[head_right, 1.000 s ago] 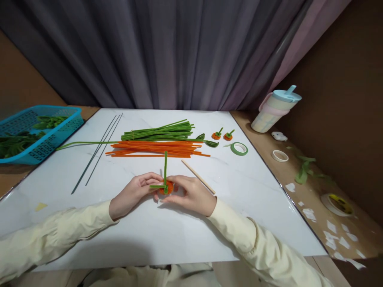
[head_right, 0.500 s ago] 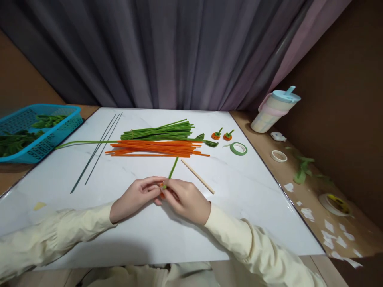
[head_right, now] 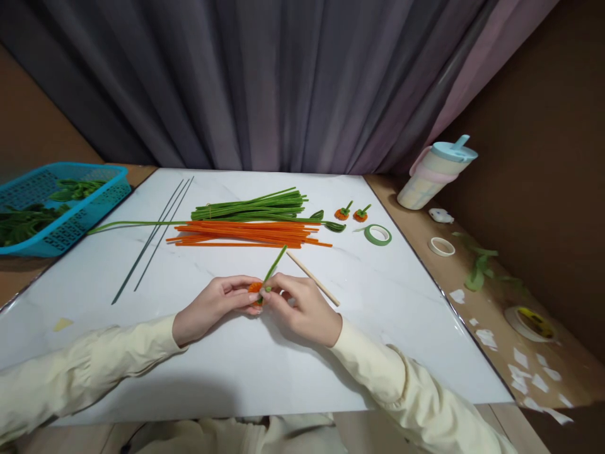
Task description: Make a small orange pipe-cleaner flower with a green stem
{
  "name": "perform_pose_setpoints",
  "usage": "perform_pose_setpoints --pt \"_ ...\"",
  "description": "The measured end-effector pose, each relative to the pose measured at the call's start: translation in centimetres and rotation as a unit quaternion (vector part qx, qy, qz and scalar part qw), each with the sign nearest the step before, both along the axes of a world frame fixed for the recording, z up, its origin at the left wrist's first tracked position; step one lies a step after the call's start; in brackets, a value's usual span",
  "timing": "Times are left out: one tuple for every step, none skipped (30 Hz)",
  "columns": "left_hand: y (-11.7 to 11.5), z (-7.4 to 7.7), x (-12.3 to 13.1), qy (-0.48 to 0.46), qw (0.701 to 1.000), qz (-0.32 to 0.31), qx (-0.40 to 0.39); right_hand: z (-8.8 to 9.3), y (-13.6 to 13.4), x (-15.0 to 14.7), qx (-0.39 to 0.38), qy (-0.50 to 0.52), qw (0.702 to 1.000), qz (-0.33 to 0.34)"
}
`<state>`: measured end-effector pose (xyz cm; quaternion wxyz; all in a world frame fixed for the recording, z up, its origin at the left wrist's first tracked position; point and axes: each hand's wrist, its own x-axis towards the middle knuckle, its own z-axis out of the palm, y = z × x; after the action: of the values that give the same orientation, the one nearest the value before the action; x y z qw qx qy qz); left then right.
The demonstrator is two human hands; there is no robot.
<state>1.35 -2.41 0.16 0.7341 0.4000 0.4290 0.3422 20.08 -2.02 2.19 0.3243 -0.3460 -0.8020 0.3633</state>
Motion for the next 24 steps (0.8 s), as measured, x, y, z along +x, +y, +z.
perform_pose_setpoints --pt "0.0 -0.1 0.0 -0.003 1.000 -0.003 -0.001 -0.1 0.1 0.2 0.006 0.004 1.000 0.003" --pt "0.0 -0.2 -0.1 -0.006 1.000 -0.005 -0.002 -0.1 0.2 0.4 0.014 0.005 1.000 0.007" --pt "0.0 -0.3 -0.1 -0.008 1.000 -0.006 -0.003 -0.2 0.2 0.6 0.025 0.005 1.000 0.013" --pt "0.0 -0.4 -0.1 -0.009 1.000 -0.006 -0.005 -0.3 0.3 0.8 0.037 0.004 0.999 0.019" --pt "0.0 -0.4 -0.1 -0.010 1.000 -0.005 -0.007 -0.4 0.4 1.0 0.051 0.002 0.998 0.028" --pt "0.0 -0.5 -0.1 -0.012 1.000 -0.004 -0.008 -0.5 0.4 1.1 0.066 0.001 0.997 0.037" --pt "0.0 -0.5 -0.1 -0.013 1.000 -0.004 -0.008 -0.6 0.5 1.2 0.082 0.000 0.996 0.047" --pt "0.0 -0.5 -0.1 -0.015 1.000 -0.004 -0.007 -0.6 0.5 1.2 0.098 0.001 0.994 0.055" --pt "0.1 -0.5 -0.1 -0.016 1.000 -0.005 -0.006 -0.7 0.6 1.2 0.111 0.003 0.992 0.061" --pt "0.1 -0.5 -0.2 -0.017 1.000 -0.008 -0.006 -0.7 0.6 1.2 0.119 0.003 0.991 0.063" --pt "0.1 -0.5 -0.2 -0.017 1.000 -0.011 -0.006 -0.6 0.6 1.1 0.124 0.005 0.990 0.062" --pt "0.1 -0.5 -0.2 -0.016 1.000 -0.016 -0.006 -0.6 0.6 1.1 0.123 0.006 0.991 0.057" --pt "0.2 -0.5 -0.3 -0.014 1.000 -0.023 -0.006 -0.5 0.6 1.0 0.119 0.006 0.992 0.049" --pt "0.2 -0.5 -0.3 -0.012 0.999 -0.031 -0.007 -0.4 0.6 0.9 0.110 0.004 0.993 0.040" --pt "0.3 -0.5 -0.3 -0.010 0.999 -0.039 -0.007 -0.4 0.6 0.9 0.099 0.002 0.995 0.030" --pt "0.3 -0.5 -0.4 -0.010 0.999 -0.047 -0.006 -0.3 0.6 0.8 0.087 0.001 0.996 0.021" --pt "0.3 -0.5 -0.4 -0.012 0.999 -0.052 -0.004 -0.3 0.6 0.7 0.075 -0.001 0.997 0.014" --pt "0.4 -0.5 -0.4 -0.016 0.998 -0.057 -0.002 -0.3 0.5 0.7 0.066 -0.003 0.998 0.009" --pt "0.4 -0.4 -0.4 -0.020 0.998 -0.060 0.000 -0.4 0.5 0.6 0.060 -0.004 0.998 0.007" --pt "0.4 -0.4 -0.4 -0.024 0.998 -0.062 0.000 -0.4 0.5 0.6 0.057 -0.005 0.998 0.007" --pt "0.5 -0.4 -0.4 -0.025 0.998 -0.061 -0.002 -0.4 0.5 0.5 0.056 -0.005 0.998 0.007" --pt "0.5 -0.3 -0.4 -0.024 0.998 -0.058 -0.006 -0.4 0.5 0.5 0.055 -0.005 0.998 0.009" --pt "0.5 -0.3 -0.4 -0.023 0.998 -0.053 -0.011 -0.4 0.5 0.5 0.053 -0.003 0.999 0.011" --pt "0.4 -0.3 -0.4 -0.021 0.999 -0.046 -0.014 -0.4 0.5 0.5 0.049 0.001 0.999 0.013"
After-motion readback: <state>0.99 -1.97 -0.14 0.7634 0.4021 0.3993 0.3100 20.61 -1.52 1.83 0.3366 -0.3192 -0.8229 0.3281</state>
